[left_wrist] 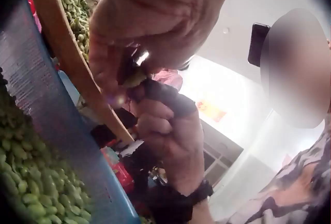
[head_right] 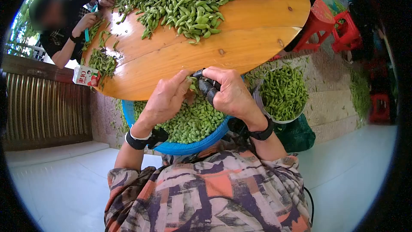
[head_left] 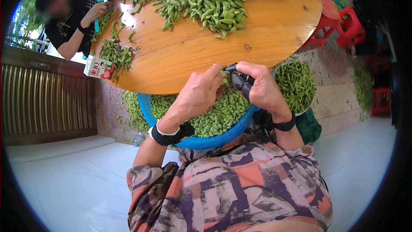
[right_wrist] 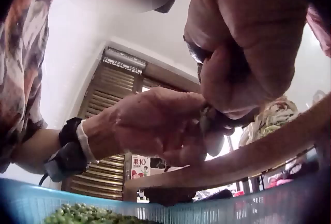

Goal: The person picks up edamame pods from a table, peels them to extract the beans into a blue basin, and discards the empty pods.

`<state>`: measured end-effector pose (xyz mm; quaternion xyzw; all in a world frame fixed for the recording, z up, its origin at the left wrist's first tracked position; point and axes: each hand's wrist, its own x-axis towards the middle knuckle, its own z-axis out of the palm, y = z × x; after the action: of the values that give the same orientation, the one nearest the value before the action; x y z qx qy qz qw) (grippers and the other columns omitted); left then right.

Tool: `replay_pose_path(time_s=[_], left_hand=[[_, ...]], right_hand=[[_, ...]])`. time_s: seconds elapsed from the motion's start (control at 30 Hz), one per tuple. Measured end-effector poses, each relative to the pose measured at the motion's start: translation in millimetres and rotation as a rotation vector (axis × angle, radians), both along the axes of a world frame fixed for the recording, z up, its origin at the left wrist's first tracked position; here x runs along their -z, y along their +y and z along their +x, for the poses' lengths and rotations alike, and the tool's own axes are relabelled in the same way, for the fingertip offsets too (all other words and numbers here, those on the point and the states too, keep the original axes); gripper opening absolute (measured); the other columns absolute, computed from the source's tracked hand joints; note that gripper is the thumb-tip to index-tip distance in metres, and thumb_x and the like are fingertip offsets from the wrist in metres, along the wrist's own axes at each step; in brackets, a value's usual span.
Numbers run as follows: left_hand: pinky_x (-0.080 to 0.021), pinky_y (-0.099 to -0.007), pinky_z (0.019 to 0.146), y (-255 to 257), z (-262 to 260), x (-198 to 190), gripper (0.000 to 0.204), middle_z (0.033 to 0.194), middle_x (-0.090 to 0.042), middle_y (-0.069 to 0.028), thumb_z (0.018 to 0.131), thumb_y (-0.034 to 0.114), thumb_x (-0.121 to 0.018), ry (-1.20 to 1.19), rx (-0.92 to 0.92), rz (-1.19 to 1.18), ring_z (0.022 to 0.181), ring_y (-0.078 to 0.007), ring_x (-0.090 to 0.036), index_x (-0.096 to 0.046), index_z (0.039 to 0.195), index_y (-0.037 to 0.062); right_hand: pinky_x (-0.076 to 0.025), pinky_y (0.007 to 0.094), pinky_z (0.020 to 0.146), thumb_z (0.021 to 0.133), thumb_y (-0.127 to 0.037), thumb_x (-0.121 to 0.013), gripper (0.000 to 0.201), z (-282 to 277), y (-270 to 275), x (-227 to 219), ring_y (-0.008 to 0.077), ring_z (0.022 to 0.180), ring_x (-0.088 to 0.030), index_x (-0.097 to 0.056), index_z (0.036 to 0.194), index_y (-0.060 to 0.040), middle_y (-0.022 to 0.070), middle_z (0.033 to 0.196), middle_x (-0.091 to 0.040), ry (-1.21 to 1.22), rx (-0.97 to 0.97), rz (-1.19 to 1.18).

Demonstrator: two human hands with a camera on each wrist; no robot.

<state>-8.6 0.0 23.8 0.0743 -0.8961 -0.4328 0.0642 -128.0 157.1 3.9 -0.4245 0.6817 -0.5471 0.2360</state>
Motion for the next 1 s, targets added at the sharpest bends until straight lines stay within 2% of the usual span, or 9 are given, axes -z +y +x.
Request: replay_pose_path(time_s=[0.07,0.17,0.3,0.37,0.43,0.5,0.77,0.87,1.0], left_hand=[[-0.046,-0.0260,0.055,-0.4,-0.3,-7.9,0.032,0.071,-0.065,-0.0065,0.101,0.017,-0.046,-0.118,-0.013,0.293,0.058,-0.0097,-0.055,-0.053,0.126,-0.0027],[-0.045,-0.0322,0.053,3.6,-2.3,14.9,0.034,0.067,-0.058,-0.0038,0.101,0.018,-0.043,-0.042,-0.091,0.699,0.053,-0.0151,-0.053,-0.052,0.126,-0.0029],[-0.045,-0.0279,0.056,19.9,-7.0,14.0,0.033,0.073,-0.059,-0.0025,0.098,0.014,-0.040,-0.032,-0.212,0.595,0.057,-0.0122,-0.050,-0.056,0.121,-0.0036],[-0.049,-0.0292,0.063,24.6,-11.4,34.5,0.029,0.092,-0.064,-0.0106,0.094,0.007,-0.045,0.353,-0.171,0.168,0.075,-0.0147,-0.058,-0.057,0.117,-0.0071],[-0.051,-0.0298,0.069,34.7,-18.5,37.0,0.031,0.092,-0.063,-0.0089,0.092,0.007,-0.041,0.418,-0.221,0.135,0.079,-0.0145,-0.059,-0.059,0.114,-0.0057],[-0.050,-0.0277,0.071,43.4,-22.8,32.4,0.033,0.093,-0.064,-0.0089,0.091,0.007,-0.038,0.229,-0.423,0.577,0.080,-0.0133,-0.058,-0.062,0.112,-0.0049],[-0.048,-0.0231,0.068,43.7,-21.6,32.3,0.037,0.097,-0.062,-0.0081,0.090,0.005,-0.035,0.287,-0.415,0.734,0.076,-0.0102,-0.055,-0.061,0.114,-0.0045],[-0.043,-0.0173,0.057,41.8,-15.6,21.4,0.041,0.100,-0.059,-0.0070,0.089,0.003,-0.034,0.221,-0.388,1.194,0.069,-0.0043,-0.048,-0.056,0.121,-0.0061],[-0.040,-0.0190,0.054,36.8,-10.6,31.8,0.044,0.085,-0.046,0.0010,0.087,0.005,-0.036,0.252,-0.330,1.047,0.063,-0.0046,-0.043,-0.054,0.127,0.0008]], right_hand=[[-0.045,0.0348,0.065,0.068,0.006,-0.053,0.028,2.9,-1.5,-3.2,0.0331,0.071,-0.054,-0.060,0.094,0.0052,0.0195,0.080,-0.056,0.054,0.031,-0.019],[-0.045,0.0400,0.067,0.067,0.005,-0.053,0.028,15.7,-10.2,1.5,0.0403,0.075,-0.054,-0.059,0.094,0.0053,0.0207,0.078,-0.054,0.239,0.179,-0.084],[-0.047,0.0469,0.069,0.063,0.007,-0.057,0.039,36.8,-15.9,11.2,0.0453,0.080,-0.054,-0.053,0.102,0.0040,0.0217,0.090,-0.049,0.427,0.292,-0.046],[-0.048,0.0481,0.069,0.061,0.009,-0.060,0.048,39.1,-17.0,15.0,0.0456,0.081,-0.054,-0.051,0.108,0.0042,0.0219,0.096,-0.047,0.465,0.283,-0.028],[-0.048,0.0466,0.067,0.060,0.009,-0.062,0.050,40.9,-16.2,12.9,0.0445,0.081,-0.055,-0.051,0.109,0.0053,0.0215,0.094,-0.047,0.524,0.311,-0.075],[-0.048,0.0459,0.066,0.060,0.009,-0.063,0.051,41.8,-14.3,13.1,0.0441,0.080,-0.055,-0.051,0.109,0.0059,0.0216,0.094,-0.046,0.525,0.305,-0.075],[-0.048,0.0451,0.064,0.063,0.008,-0.063,0.043,35.4,-15.2,14.7,0.0427,0.077,-0.055,-0.054,0.104,0.0047,0.0208,0.093,-0.048,0.530,0.345,-0.131],[-0.047,0.0453,0.065,0.063,0.009,-0.060,0.041,29.3,-10.4,14.2,0.0428,0.079,-0.054,-0.055,0.103,0.0039,0.0208,0.092,-0.048,0.451,0.329,-0.111],[-0.047,0.0453,0.065,0.064,0.008,-0.058,0.038,36.4,-12.0,7.8,0.0426,0.076,-0.054,-0.056,0.102,0.0033,0.0201,0.089,-0.049,0.470,0.349,-0.137]])
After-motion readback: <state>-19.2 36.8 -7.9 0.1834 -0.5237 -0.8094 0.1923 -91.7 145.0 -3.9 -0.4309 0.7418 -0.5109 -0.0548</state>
